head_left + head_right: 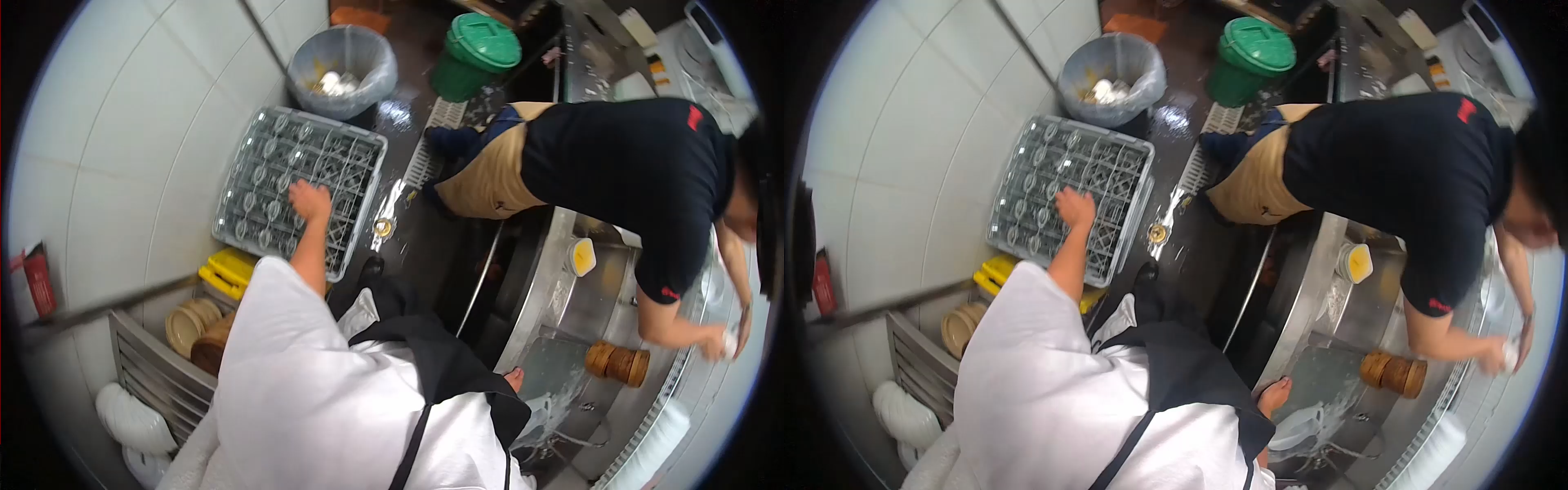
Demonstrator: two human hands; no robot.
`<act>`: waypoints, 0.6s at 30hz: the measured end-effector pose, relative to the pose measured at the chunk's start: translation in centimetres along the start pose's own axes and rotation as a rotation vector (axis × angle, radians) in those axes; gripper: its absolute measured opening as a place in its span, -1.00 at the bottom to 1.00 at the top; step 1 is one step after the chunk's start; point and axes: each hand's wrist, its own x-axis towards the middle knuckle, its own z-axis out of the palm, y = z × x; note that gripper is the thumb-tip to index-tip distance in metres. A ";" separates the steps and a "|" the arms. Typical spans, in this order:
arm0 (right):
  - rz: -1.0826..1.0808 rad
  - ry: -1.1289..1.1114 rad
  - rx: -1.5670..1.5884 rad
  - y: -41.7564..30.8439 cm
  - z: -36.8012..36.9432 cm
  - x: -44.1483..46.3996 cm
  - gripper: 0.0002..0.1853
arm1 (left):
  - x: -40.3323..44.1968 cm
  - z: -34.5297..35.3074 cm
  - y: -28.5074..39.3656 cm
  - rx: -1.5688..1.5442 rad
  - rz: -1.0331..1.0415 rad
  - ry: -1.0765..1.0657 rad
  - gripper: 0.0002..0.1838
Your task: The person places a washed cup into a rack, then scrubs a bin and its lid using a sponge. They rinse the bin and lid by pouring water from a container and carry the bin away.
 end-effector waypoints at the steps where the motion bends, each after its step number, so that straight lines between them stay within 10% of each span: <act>1: 0.019 0.012 0.004 0.2 0.1 0.0 -0.57 | -0.6 -0.8 -0.3 -0.060 0.064 0.011 -0.49; 6: 0.173 -0.029 0.040 -0.5 0.0 -0.7 -0.60 | -4.4 -1.4 -2.1 -0.334 0.576 0.139 -0.59; 13: 0.438 -0.102 0.265 -4.1 -4.0 -2.7 -0.61 | -12.1 -1.0 -0.9 -0.305 1.028 -0.201 -0.56; 18: 0.157 -0.046 0.167 -1.3 -0.5 -1.6 -0.83 | -23.0 -2.0 14.5 -0.265 1.881 -0.480 -0.52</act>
